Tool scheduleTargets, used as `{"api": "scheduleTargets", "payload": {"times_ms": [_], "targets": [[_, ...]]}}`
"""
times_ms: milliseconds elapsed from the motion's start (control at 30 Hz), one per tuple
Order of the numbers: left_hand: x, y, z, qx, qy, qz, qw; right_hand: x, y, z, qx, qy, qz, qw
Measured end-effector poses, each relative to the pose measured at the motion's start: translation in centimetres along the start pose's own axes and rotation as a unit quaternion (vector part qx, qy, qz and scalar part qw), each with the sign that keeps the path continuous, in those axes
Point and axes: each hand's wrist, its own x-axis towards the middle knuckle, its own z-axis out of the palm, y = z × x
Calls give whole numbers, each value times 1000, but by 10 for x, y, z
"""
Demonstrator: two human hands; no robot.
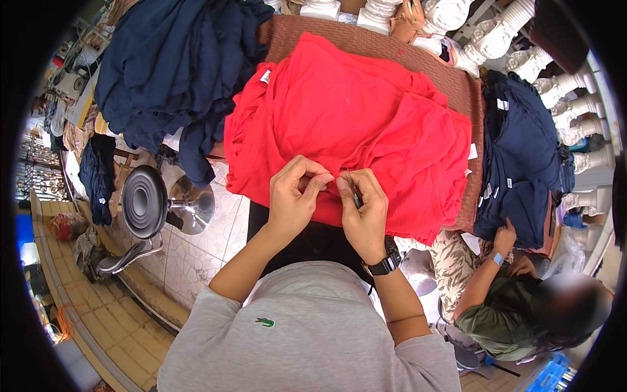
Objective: The person uses a pair of scissors to trim loose threads and small fabric tags from a red garment laid out on a table. The person carefully snips the excess material while holding the fabric steady with their other hand.
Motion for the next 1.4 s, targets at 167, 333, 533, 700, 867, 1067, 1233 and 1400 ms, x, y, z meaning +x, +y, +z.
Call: {"api": "scheduleTargets", "payload": {"times_ms": [167, 333, 533, 700, 867, 1067, 1233, 1400], "targets": [[3, 1, 0, -92, -33, -50, 994, -10, -11, 0, 31, 32, -20, 999], [2, 5, -4, -105, -52, -67, 991, -23, -12, 3, 181, -114, 213, 953], [-2, 2, -9, -66, -69, -32, 995, -15, -3, 7, 152, -120, 227, 955], [-2, 7, -8, -49, -63, -6, 997, -11, -2, 6, 189, -108, 250, 943], [-2, 5, -8, -49, -58, 12, 997, -11, 7, 8, 164, -119, 238, 950], [-10, 27, -20, 32, -60, 40, 997, -7, 5, -20, 276, -167, 263, 909], [-22, 75, -65, 205, -322, 21, 924, 10, 5, -48, 77, -1, 51, 996], [-10, 53, -12, 208, -71, 11, 976, 16, 13, -29, 117, -114, 190, 968]]}}
